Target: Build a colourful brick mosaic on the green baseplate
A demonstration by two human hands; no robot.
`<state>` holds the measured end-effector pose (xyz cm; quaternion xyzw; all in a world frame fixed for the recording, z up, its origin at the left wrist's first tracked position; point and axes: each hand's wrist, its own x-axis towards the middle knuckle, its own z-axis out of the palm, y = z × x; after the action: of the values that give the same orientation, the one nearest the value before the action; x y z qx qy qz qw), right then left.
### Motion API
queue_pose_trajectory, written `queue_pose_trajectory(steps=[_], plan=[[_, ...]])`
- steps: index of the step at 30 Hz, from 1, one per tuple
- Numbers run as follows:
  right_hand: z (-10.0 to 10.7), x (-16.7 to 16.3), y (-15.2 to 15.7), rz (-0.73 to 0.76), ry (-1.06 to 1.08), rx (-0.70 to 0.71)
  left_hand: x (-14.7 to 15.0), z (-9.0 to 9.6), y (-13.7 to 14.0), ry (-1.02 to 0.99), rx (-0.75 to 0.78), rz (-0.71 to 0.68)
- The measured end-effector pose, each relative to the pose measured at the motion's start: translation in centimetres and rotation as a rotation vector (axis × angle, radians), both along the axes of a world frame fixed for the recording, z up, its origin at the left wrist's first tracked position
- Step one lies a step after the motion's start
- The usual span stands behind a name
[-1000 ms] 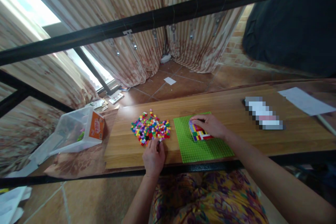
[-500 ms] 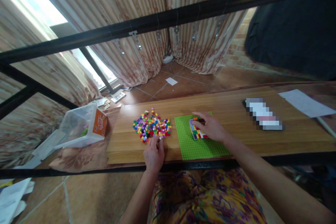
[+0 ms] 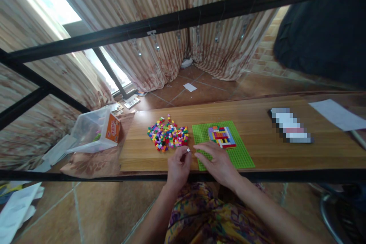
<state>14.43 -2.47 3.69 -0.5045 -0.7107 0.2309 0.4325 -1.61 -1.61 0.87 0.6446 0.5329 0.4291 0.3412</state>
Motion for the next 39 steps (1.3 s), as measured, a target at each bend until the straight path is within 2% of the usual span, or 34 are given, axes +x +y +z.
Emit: queue_pose_trajectory(steps=[6, 13, 16, 20, 24, 30, 39], plan=[[-0.2, -0.3, 0.0, 0.018, 0.048, -0.015, 0.3, 2.1, -0.4, 0.067, 0.015, -0.137], [0.1, 0.7, -0.3, 0.02, 0.079, -0.105, 0.9, 2.6, -0.7, 0.178, 0.019, -0.189], [0.2, 2.6, 0.0, -0.084, 0.09, -0.132, 0.7, 2.0, -0.6, 0.178, 0.006, -0.185], [0.0, 6.5, 1.8, -0.301, 0.071, -0.124, -0.6, 0.2, 0.4, 0.207, 0.02, -0.119], [-0.7, 9.6, 4.4, -0.376, -0.025, -0.113, -1.9, -1.6, 1.5, 0.216, 0.044, -0.036], [-2.2, 10.6, 7.0, -0.313, -0.061, -0.133, -2.1, -2.1, 1.9, 0.197, 0.078, -0.037], [-2.8, 10.3, 7.7, -0.25, -0.016, -0.105, -1.9, -1.9, 1.8, 0.239, 0.081, -0.03]])
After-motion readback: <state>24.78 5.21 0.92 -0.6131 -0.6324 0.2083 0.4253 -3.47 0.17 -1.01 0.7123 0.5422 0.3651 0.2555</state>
